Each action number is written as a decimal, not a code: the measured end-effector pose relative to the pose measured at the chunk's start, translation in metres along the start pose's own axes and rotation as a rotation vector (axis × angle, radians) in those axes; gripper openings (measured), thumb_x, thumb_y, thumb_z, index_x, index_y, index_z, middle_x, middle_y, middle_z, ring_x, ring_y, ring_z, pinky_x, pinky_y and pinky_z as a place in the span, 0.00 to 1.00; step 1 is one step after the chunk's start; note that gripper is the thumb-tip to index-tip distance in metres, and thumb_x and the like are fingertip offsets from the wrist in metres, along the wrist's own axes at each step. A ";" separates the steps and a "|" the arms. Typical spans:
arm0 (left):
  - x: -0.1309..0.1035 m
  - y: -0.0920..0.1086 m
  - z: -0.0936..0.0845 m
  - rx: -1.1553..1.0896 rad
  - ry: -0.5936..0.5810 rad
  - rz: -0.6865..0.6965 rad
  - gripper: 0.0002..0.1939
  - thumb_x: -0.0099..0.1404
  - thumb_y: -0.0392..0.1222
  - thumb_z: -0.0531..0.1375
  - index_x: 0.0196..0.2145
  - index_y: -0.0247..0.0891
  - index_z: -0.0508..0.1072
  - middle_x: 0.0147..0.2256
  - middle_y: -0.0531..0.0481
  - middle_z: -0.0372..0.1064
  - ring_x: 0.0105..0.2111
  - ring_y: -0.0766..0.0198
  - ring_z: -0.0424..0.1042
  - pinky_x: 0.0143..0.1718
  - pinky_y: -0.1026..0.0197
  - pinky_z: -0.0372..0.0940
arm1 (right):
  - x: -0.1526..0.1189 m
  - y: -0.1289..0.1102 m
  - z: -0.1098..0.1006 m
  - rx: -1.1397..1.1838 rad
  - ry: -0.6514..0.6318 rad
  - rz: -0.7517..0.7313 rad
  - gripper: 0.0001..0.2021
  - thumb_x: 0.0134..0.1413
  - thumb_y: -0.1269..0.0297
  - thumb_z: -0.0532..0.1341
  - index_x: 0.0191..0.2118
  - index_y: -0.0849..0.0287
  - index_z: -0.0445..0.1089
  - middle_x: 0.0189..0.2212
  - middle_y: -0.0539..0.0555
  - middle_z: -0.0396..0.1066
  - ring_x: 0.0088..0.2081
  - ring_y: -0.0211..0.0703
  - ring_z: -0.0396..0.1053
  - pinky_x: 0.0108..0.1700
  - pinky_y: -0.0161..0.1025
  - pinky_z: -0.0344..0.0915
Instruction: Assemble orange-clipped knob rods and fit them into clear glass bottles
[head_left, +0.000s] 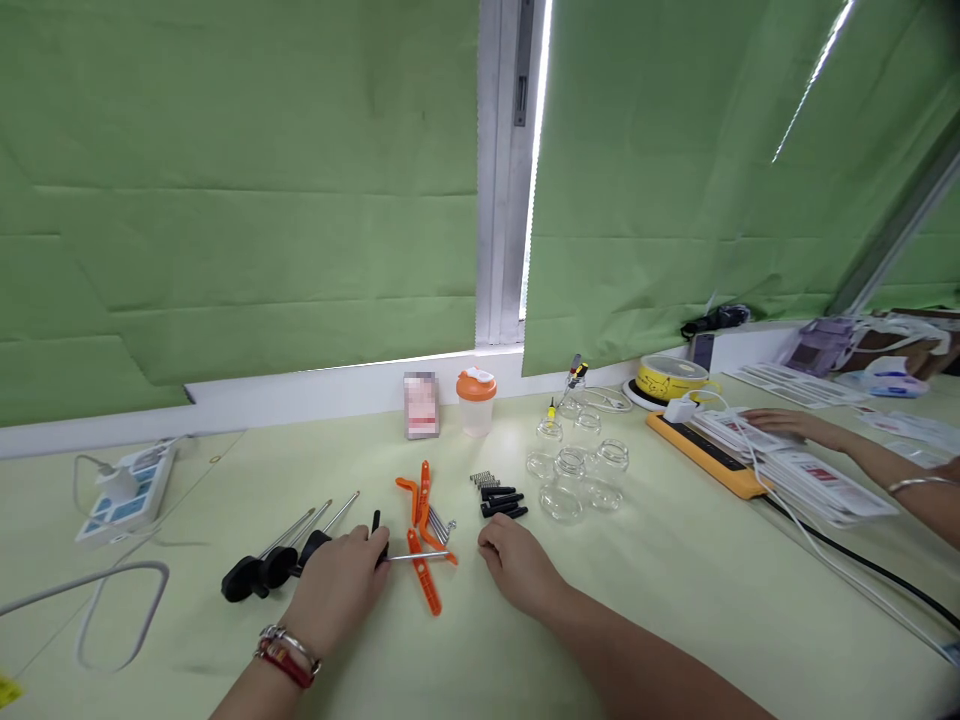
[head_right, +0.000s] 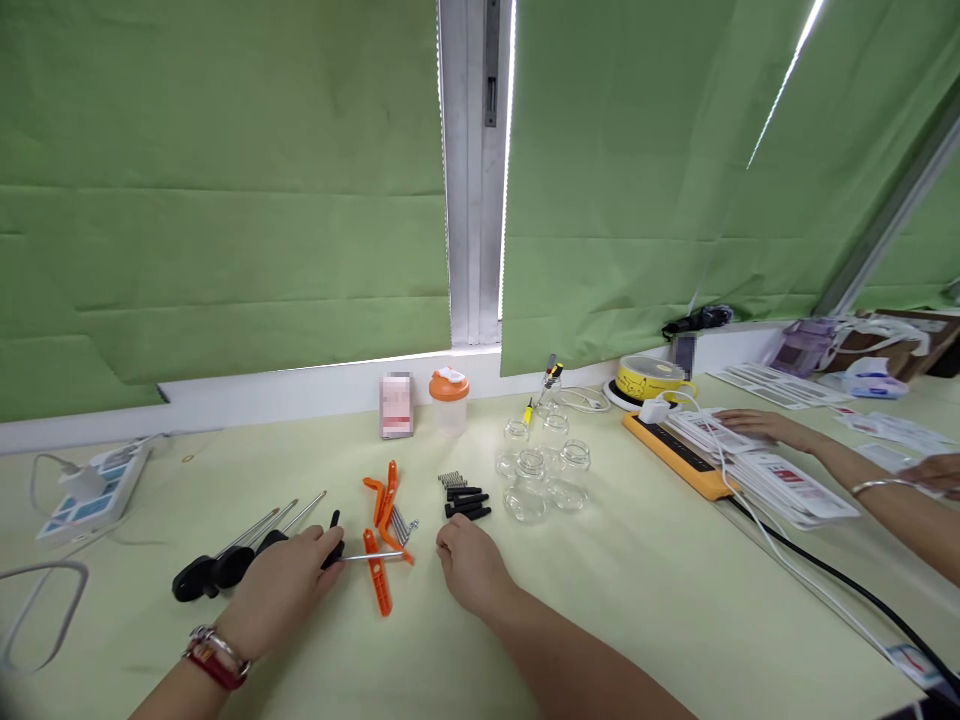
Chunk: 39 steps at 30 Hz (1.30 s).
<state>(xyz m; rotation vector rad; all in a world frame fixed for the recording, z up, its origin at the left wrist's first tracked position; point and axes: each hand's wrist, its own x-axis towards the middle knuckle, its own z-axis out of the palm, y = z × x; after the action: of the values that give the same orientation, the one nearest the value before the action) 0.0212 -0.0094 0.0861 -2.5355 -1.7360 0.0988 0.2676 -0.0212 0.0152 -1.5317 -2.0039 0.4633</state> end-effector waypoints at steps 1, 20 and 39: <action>-0.002 -0.002 -0.002 -0.031 0.018 -0.007 0.10 0.63 0.42 0.48 0.36 0.41 0.67 0.34 0.47 0.68 0.29 0.57 0.70 0.27 0.59 0.57 | 0.000 0.000 0.000 0.004 0.002 -0.001 0.07 0.53 0.75 0.53 0.30 0.59 0.67 0.33 0.53 0.66 0.32 0.38 0.65 0.33 0.33 0.59; -0.015 0.033 0.011 -1.365 -0.562 -0.472 0.10 0.48 0.48 0.54 0.26 0.41 0.60 0.19 0.61 0.47 0.16 0.72 0.44 0.17 0.68 0.38 | -0.010 -0.010 -0.010 1.257 -0.184 0.113 0.15 0.50 0.53 0.63 0.34 0.61 0.66 0.32 0.54 0.70 0.26 0.36 0.67 0.26 0.34 0.62; -0.002 0.034 0.034 -1.156 -0.131 -0.001 0.12 0.55 0.45 0.58 0.35 0.37 0.72 0.28 0.54 0.64 0.31 0.63 0.63 0.35 0.63 0.59 | -0.001 0.002 -0.001 1.352 0.004 0.289 0.16 0.42 0.55 0.68 0.30 0.61 0.66 0.27 0.50 0.71 0.26 0.35 0.68 0.31 0.35 0.64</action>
<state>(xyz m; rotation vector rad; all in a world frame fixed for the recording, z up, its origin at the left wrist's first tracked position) 0.0489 -0.0230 0.0487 -3.2411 -2.2592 -1.0591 0.2697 -0.0220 0.0145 -0.8592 -0.9268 1.5059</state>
